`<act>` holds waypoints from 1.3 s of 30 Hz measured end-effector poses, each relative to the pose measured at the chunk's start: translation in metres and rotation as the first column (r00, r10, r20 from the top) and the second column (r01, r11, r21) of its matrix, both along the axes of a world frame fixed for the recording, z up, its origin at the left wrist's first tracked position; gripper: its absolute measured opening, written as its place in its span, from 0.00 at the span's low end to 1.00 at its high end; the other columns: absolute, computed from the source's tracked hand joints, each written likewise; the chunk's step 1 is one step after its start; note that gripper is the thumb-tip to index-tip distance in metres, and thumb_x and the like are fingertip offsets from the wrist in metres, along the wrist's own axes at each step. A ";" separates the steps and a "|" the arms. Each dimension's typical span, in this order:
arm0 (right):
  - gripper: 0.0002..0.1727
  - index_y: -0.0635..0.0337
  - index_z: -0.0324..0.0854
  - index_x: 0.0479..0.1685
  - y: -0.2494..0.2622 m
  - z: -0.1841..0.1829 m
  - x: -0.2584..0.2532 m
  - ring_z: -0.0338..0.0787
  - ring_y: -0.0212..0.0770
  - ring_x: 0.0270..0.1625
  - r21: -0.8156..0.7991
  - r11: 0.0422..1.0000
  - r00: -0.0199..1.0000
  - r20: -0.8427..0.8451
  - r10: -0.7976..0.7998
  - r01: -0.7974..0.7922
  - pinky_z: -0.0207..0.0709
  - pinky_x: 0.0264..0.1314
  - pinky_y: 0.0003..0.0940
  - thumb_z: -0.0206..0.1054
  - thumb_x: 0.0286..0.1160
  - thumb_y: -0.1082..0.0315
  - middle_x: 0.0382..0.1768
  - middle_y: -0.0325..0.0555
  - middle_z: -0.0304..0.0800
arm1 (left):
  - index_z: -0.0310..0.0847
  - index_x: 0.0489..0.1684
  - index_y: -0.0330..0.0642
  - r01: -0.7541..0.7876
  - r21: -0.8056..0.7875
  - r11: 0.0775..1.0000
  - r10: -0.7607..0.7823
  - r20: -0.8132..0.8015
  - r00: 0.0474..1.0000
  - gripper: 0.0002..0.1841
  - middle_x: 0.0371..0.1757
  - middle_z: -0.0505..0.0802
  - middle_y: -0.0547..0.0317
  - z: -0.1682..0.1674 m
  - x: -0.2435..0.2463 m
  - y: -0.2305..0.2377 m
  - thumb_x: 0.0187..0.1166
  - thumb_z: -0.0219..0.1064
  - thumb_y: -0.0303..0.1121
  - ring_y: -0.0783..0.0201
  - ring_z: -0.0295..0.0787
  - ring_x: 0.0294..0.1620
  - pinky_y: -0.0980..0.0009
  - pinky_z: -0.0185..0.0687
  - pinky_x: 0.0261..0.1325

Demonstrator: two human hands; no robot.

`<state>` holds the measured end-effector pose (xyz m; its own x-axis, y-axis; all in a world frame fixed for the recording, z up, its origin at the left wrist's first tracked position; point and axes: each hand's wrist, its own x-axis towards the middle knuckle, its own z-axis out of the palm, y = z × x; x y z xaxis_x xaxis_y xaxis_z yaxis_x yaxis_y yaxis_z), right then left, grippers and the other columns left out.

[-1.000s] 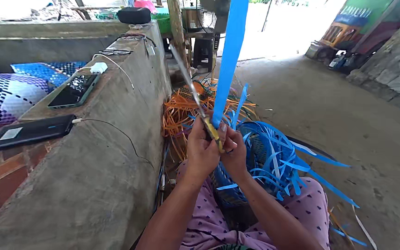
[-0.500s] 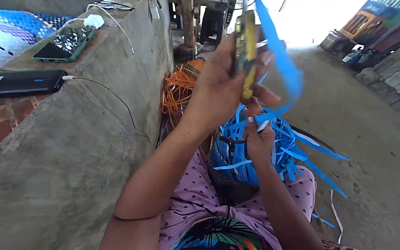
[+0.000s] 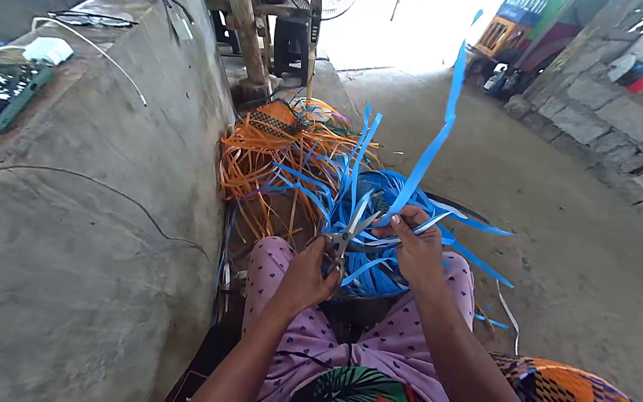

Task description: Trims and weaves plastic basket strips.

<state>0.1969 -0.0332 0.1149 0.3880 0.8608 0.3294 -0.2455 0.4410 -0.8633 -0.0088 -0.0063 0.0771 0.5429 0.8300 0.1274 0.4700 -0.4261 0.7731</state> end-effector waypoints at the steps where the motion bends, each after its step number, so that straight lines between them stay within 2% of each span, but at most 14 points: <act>1: 0.12 0.64 0.84 0.42 -0.001 -0.001 -0.001 0.97 0.39 0.36 -0.003 1.000 1.000 0.000 -0.009 0.009 0.94 0.45 0.36 0.58 0.76 0.86 0.35 0.43 0.95 | 0.74 0.72 0.27 0.011 0.006 1.000 -0.011 -0.014 1.000 0.29 0.55 0.91 0.42 -0.001 0.003 -0.002 0.70 0.68 0.33 0.49 0.91 0.54 0.52 0.85 0.61; 7: 0.12 0.63 0.83 0.42 -0.005 -0.004 -0.005 0.96 0.38 0.35 -0.022 1.000 0.999 -0.043 -0.018 0.017 0.94 0.45 0.35 0.57 0.75 0.86 0.34 0.43 0.95 | 0.70 0.78 0.27 0.041 0.002 0.999 -0.041 -0.079 0.996 0.33 0.57 0.91 0.40 0.002 0.013 -0.005 0.71 0.67 0.34 0.47 0.91 0.52 0.50 0.85 0.59; 11: 0.11 0.64 0.83 0.41 -0.008 -0.003 -0.007 0.96 0.37 0.32 -0.045 0.999 0.999 -0.049 -0.023 0.021 0.94 0.42 0.34 0.57 0.75 0.86 0.32 0.41 0.94 | 0.70 0.78 0.27 0.052 0.025 0.998 -0.050 -0.071 0.996 0.33 0.56 0.91 0.40 0.002 0.014 -0.005 0.70 0.67 0.32 0.46 0.91 0.52 0.49 0.85 0.59; 13: 0.11 0.64 0.83 0.42 -0.008 -0.002 -0.007 0.96 0.37 0.33 -0.051 0.998 0.999 -0.041 -0.026 0.024 0.94 0.43 0.35 0.57 0.75 0.86 0.33 0.42 0.94 | 0.70 0.78 0.27 0.056 0.020 0.998 -0.053 -0.095 0.994 0.31 0.56 0.91 0.38 0.003 0.013 -0.004 0.73 0.65 0.31 0.44 0.91 0.54 0.47 0.84 0.60; 16: 0.11 0.64 0.83 0.41 -0.008 -0.002 -0.007 0.96 0.38 0.33 -0.058 0.998 0.999 -0.040 -0.026 0.024 0.94 0.43 0.36 0.57 0.76 0.86 0.33 0.44 0.95 | 0.73 0.75 0.26 0.066 -0.023 0.998 -0.069 -0.157 0.985 0.24 0.51 0.91 0.36 0.004 0.013 -0.003 0.82 0.58 0.30 0.41 0.91 0.50 0.46 0.83 0.58; 18: 0.10 0.65 0.82 0.41 -0.008 -0.003 -0.006 0.97 0.39 0.34 -0.049 0.999 0.999 -0.045 -0.016 0.013 0.94 0.44 0.37 0.58 0.76 0.85 0.33 0.45 0.95 | 0.75 0.70 0.25 0.068 -0.033 0.997 -0.073 -0.163 0.984 0.20 0.47 0.91 0.36 0.005 0.013 -0.003 0.84 0.57 0.30 0.42 0.91 0.47 0.47 0.83 0.56; 20: 0.10 0.65 0.83 0.41 -0.009 -0.004 -0.006 0.97 0.39 0.34 -0.048 0.999 0.999 -0.033 -0.005 0.003 0.94 0.44 0.36 0.58 0.76 0.85 0.34 0.44 0.95 | 0.77 0.66 0.25 0.076 -0.032 0.997 -0.080 -0.136 0.987 0.19 0.44 0.90 0.38 0.003 0.012 -0.003 0.83 0.59 0.30 0.45 0.90 0.44 0.50 0.84 0.54; 22: 0.11 0.64 0.84 0.42 -0.010 -0.006 -0.008 0.96 0.37 0.35 -0.053 0.998 1.000 0.002 0.015 -0.014 0.94 0.44 0.35 0.58 0.75 0.86 0.34 0.42 0.95 | 0.75 0.72 0.27 0.081 -0.002 0.997 -0.081 -0.076 0.994 0.24 0.48 0.92 0.41 0.002 0.012 -0.004 0.77 0.62 0.31 0.47 0.92 0.46 0.51 0.86 0.54; 25: 0.11 0.62 0.83 0.43 -0.013 -0.009 -0.012 0.96 0.35 0.36 -0.047 0.999 0.997 0.072 0.030 -0.027 0.93 0.45 0.33 0.59 0.74 0.86 0.35 0.39 0.95 | 0.75 0.71 0.26 0.093 0.036 0.995 -0.092 -0.046 0.995 0.27 0.50 0.93 0.40 0.006 0.011 -0.005 0.73 0.64 0.32 0.47 0.93 0.48 0.50 0.87 0.55; 30: 0.10 0.63 0.84 0.43 -0.012 -0.013 -0.009 0.96 0.36 0.37 -0.027 0.999 0.991 0.128 0.031 -0.028 0.94 0.46 0.35 0.61 0.75 0.85 0.37 0.40 0.95 | 0.78 0.66 0.25 0.099 -0.051 0.994 -0.104 -0.106 0.989 0.19 0.45 0.92 0.39 0.010 0.010 -0.003 0.83 0.59 0.30 0.44 0.92 0.45 0.48 0.85 0.55; 35: 0.09 0.64 0.84 0.44 -0.013 -0.018 -0.010 0.96 0.36 0.37 -0.046 0.998 0.991 0.128 0.043 -0.038 0.94 0.45 0.34 0.61 0.75 0.84 0.37 0.40 0.94 | 0.80 0.62 0.27 0.099 -0.020 0.995 -0.100 -0.079 0.992 0.18 0.39 0.92 0.42 0.008 0.008 -0.003 0.79 0.62 0.31 0.49 0.91 0.39 0.52 0.86 0.48; 39: 0.08 0.66 0.83 0.46 -0.016 -0.026 -0.007 0.94 0.34 0.33 -0.085 0.996 0.984 0.175 0.029 -0.014 0.93 0.40 0.31 0.60 0.76 0.83 0.36 0.39 0.93 | 0.80 0.58 0.29 0.101 -0.103 0.990 -0.118 -0.181 0.976 0.16 0.39 0.90 0.41 0.017 0.001 0.000 0.82 0.62 0.34 0.46 0.90 0.40 0.48 0.83 0.49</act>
